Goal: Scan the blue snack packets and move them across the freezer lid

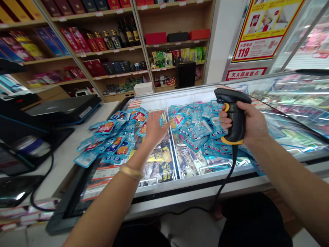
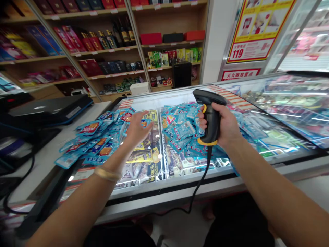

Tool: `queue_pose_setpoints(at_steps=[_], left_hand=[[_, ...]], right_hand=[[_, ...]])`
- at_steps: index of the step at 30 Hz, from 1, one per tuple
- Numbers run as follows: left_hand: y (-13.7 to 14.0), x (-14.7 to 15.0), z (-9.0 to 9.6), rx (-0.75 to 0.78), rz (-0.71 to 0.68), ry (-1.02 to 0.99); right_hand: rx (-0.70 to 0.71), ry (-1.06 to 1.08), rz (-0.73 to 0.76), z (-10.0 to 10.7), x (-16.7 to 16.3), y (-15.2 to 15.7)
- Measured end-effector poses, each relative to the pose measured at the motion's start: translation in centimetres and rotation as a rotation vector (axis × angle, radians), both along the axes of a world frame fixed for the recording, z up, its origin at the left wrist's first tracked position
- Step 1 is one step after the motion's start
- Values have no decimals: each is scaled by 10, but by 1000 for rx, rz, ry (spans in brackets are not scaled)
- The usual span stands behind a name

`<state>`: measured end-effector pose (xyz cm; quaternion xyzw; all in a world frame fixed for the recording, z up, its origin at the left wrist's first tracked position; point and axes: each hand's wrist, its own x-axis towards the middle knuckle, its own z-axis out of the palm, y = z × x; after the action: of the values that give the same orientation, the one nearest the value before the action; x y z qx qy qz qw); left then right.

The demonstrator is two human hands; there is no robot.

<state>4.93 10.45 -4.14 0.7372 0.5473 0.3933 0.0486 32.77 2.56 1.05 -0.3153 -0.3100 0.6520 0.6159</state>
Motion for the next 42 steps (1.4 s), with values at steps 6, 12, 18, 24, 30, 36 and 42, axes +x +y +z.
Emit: queue_pose_setpoints(at_steps=[6, 12, 18, 24, 30, 36, 42], left_hand=[[-4, -61, -2, -210, 284, 202], [-16, -59, -8, -325, 335, 488], [-18, -58, -1, -215, 224, -41], [-27, -45, 11, -683, -242, -1329], [-33, -40, 15, -788, -298, -1457], [-28, -37, 6, -628, -102, -1409], [-25, -39, 0, -529, -55, -1236]], right_hand=[[-25, 40, 226, 1, -85, 21], [-178, 11, 376, -31, -125, 20], [-251, -26, 404, -44, -119, 14], [-197, 11, 426, -41, -118, 12], [-183, -9, 400, -37, -115, 10], [-199, -30, 471, -37, -116, 10], [-214, -119, 488, -41, -117, 9]])
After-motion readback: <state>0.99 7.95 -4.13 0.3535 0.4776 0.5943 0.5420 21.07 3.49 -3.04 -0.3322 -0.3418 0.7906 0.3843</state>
